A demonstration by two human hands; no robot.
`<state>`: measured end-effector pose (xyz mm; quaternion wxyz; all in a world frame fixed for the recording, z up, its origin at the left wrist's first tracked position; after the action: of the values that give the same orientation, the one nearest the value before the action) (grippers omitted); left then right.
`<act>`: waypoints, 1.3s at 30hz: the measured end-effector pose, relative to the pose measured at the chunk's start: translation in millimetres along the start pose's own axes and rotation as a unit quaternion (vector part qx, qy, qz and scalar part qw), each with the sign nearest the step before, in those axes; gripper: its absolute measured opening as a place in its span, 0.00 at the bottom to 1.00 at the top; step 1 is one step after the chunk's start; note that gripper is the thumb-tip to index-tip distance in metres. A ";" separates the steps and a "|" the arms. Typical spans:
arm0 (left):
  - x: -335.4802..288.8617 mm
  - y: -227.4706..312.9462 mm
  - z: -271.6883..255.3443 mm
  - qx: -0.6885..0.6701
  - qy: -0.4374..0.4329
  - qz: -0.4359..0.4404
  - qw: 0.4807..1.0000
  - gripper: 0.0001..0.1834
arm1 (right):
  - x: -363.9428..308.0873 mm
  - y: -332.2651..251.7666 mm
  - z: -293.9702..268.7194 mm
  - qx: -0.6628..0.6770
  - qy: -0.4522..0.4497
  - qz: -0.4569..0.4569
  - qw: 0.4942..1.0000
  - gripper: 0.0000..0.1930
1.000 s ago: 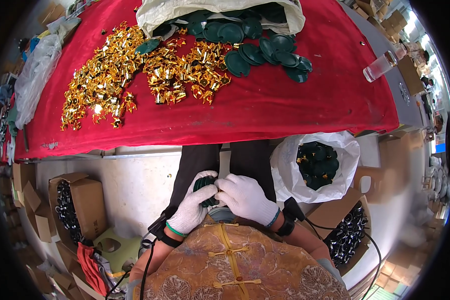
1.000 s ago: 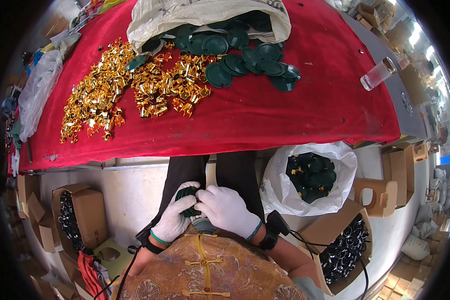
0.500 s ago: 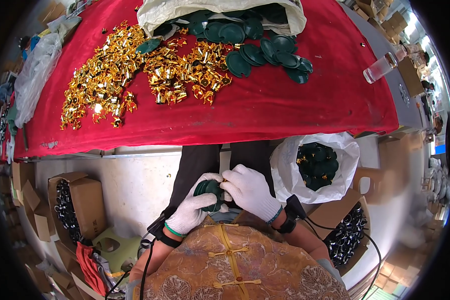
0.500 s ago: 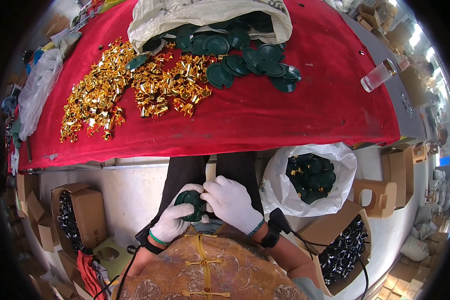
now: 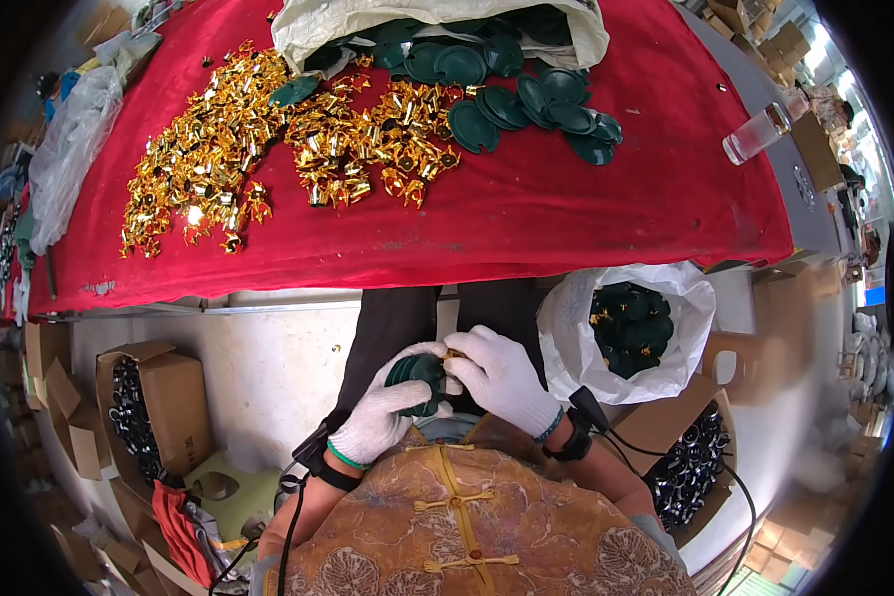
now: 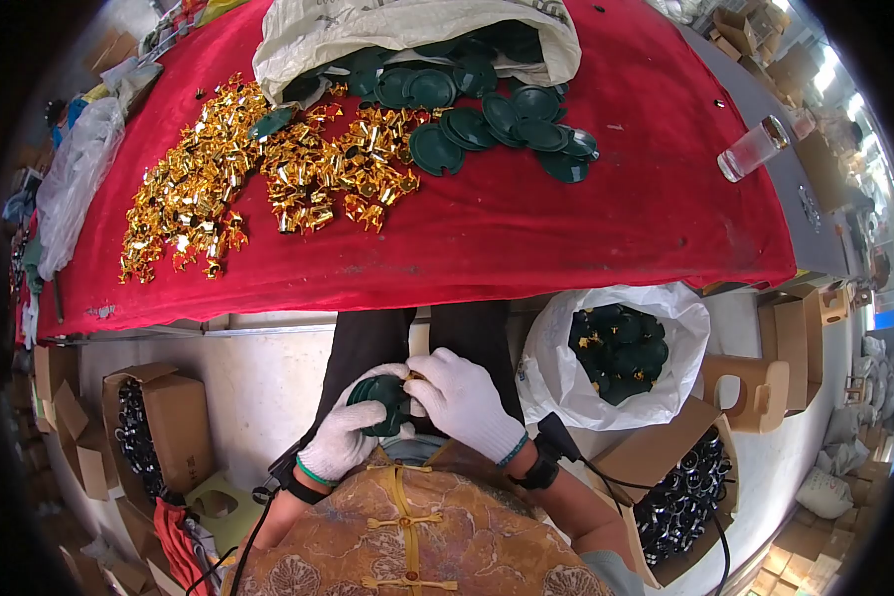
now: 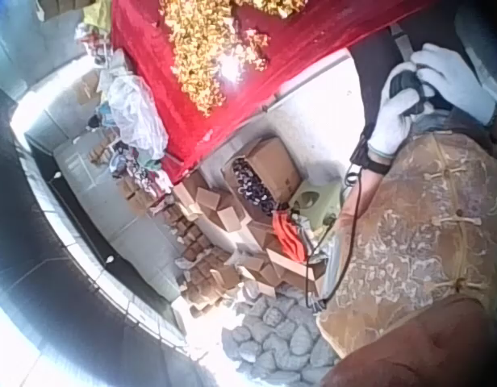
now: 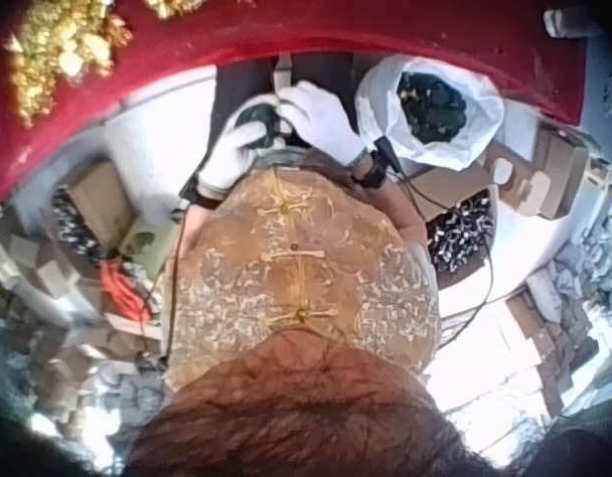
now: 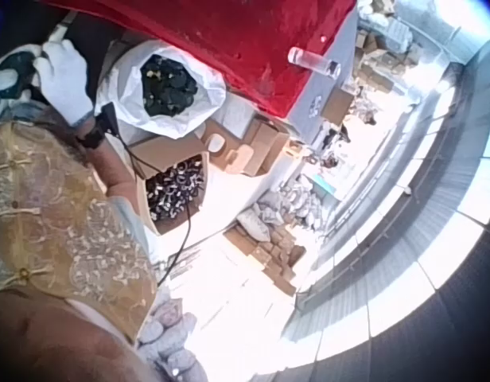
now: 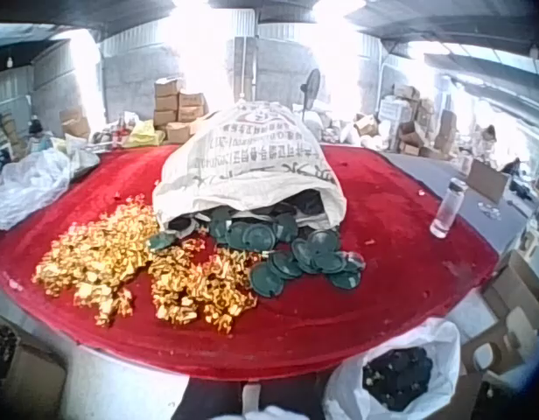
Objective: Manually assemble small plastic and fabric components at a factory workstation.
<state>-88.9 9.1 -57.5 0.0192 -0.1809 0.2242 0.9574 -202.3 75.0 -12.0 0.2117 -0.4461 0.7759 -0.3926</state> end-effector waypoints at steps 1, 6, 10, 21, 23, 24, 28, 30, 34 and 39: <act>-0.1 0.4 -1.7 0.006 0.011 0.004 1.000 0.31 | -0.2 0.2 -1.0 0.006 0.003 0.003 1.000 0.11; 0.0 2.6 1.8 0.001 0.009 0.013 1.000 0.29 | -1.3 2.3 0.2 0.011 0.013 0.003 1.000 0.12; -0.8 3.4 4.1 0.009 0.012 0.014 1.000 0.29 | -0.7 6.6 -0.4 -0.005 0.019 0.007 1.000 0.11; -1.6 3.2 -2.8 0.017 0.037 0.016 0.999 0.32 | -1.0 -3.5 -6.6 0.077 0.018 -0.005 0.997 0.07; -1.3 4.9 -2.2 -0.001 0.051 0.013 0.999 0.29 | -1.8 -5.1 -4.4 0.094 0.014 -0.009 0.995 0.07; -1.1 4.9 -1.7 -0.001 0.052 0.013 0.999 0.29 | -2.5 -6.7 -0.8 0.095 0.003 -0.014 0.995 0.07; -0.4 5.5 -4.1 0.001 0.058 0.022 0.998 0.29 | -4.4 -5.0 5.7 0.093 0.000 -0.018 0.996 0.08; 0.0 5.1 -4.8 -0.002 0.057 0.023 0.998 0.29 | -4.5 -6.2 4.9 0.094 0.000 -0.015 0.995 0.08; -0.2 5.3 -6.1 -0.009 0.065 0.026 0.998 0.29 | -7.0 -5.4 5.0 0.105 -0.001 0.002 0.994 0.08; -0.4 2.7 -10.5 -0.014 0.073 0.028 0.997 0.28 | -10.3 -3.0 9.4 0.102 -0.002 -0.008 0.995 0.08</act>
<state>-85.3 2.1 -64.9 -0.0267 -0.2443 0.2162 0.9449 -189.1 79.1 -15.5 0.2549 -0.4290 0.7276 -0.4707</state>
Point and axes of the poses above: each hand's wrist, its own x-axis towards the middle knuckle, its own z-axis out of the palm, y = z × x, the point moved 10 cm from there along x, towards the middle knuckle, and after that the axes turned 1 degree about -x, right-handed, at the moved point
